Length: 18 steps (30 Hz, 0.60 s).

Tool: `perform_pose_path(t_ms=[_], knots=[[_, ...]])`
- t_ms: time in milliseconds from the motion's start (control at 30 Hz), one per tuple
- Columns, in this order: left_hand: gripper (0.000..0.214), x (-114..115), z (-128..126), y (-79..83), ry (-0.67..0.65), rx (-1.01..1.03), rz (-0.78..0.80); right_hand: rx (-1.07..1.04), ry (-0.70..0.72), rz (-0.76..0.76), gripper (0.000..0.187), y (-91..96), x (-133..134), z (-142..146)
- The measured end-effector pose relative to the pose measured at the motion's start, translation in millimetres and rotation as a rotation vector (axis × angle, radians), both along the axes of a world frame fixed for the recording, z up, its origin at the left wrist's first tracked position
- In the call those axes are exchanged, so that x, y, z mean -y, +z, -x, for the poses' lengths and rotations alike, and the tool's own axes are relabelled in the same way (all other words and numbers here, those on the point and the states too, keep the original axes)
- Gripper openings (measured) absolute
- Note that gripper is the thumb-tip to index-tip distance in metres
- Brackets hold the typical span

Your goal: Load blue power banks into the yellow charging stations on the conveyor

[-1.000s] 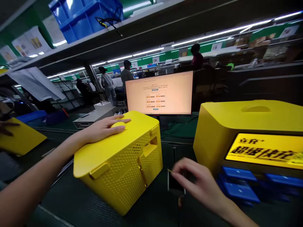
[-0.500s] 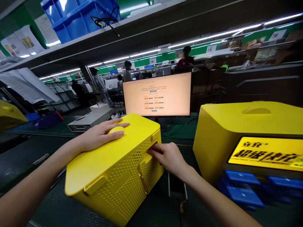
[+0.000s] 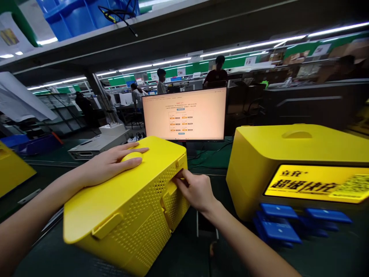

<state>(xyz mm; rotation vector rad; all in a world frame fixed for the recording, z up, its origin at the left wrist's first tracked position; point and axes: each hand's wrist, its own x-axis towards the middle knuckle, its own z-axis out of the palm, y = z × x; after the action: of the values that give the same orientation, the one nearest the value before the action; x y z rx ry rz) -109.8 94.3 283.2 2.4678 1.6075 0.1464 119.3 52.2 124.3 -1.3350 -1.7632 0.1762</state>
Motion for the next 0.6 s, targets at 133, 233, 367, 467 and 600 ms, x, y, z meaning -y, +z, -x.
perform_pose_path(t_ms=[133,233,367,467,600], knots=[[0.063,-2,1,-0.5,0.043,0.017,-0.03,-0.104,-0.271,0.073,0.044,-44.8,-27,-26],[0.062,-9,5,-3.0,0.04,-0.002,-0.031,-0.089,-0.447,0.205,0.036,-77.2,-65,-58],[0.062,-13,10,-5.0,0.039,0.002,-0.033,0.044,-0.463,0.359,0.037,-95.1,-103,-79],[0.064,-10,9,-4.5,0.035,0.016,-0.027,0.161,-0.342,0.379,0.02,-93.9,-96,-70],[0.06,-3,4,-2.5,0.052,0.066,-0.072,0.263,-0.086,0.391,0.021,-81.4,-30,-51]])
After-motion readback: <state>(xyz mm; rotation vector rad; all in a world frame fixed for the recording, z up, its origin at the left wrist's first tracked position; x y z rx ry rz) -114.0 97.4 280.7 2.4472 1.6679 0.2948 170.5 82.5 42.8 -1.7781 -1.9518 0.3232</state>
